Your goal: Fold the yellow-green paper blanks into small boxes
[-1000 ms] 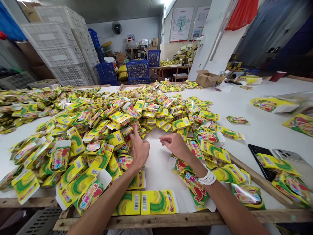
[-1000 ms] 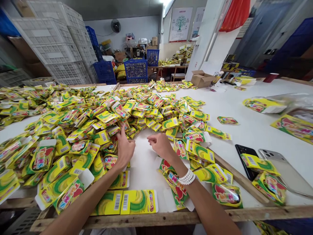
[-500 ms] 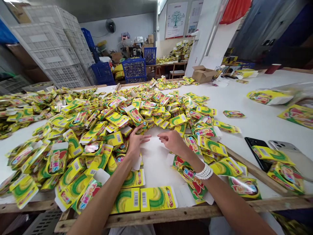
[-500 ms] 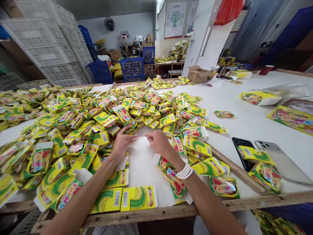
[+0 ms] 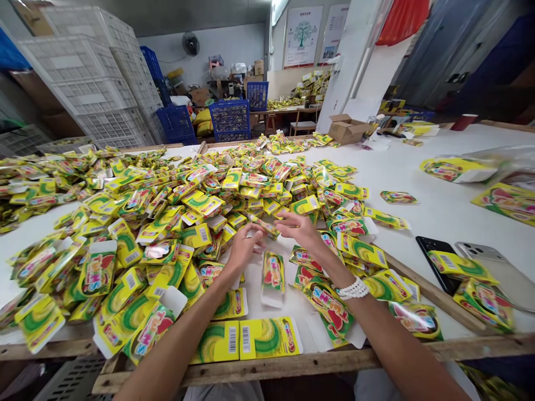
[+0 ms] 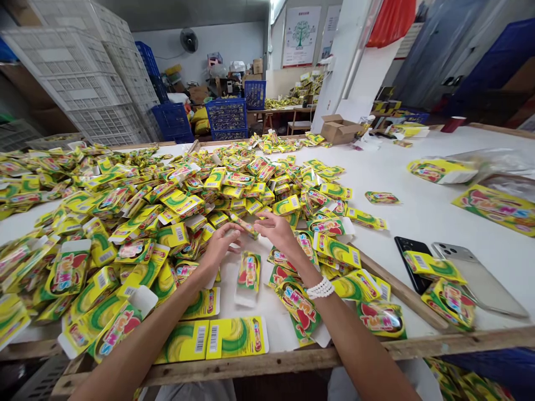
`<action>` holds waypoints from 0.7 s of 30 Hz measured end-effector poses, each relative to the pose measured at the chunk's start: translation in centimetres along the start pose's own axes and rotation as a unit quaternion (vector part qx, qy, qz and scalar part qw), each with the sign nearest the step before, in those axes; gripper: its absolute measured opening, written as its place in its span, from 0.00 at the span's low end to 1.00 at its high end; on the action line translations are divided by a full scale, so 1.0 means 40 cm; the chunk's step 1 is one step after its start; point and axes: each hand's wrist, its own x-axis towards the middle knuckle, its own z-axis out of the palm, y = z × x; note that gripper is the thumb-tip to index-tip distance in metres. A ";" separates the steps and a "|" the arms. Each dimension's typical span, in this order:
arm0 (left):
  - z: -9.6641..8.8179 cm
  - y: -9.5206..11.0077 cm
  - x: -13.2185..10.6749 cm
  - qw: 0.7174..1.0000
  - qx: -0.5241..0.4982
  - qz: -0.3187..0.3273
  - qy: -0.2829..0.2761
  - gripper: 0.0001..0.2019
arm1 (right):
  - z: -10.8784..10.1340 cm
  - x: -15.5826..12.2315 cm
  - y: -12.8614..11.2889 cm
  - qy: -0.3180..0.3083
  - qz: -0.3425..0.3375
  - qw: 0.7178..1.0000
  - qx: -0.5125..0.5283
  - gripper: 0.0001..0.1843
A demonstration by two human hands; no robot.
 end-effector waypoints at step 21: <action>-0.002 -0.024 0.013 0.985 0.014 0.172 0.027 0.23 | 0.016 -0.007 0.001 -0.096 0.007 0.994 0.047 0.20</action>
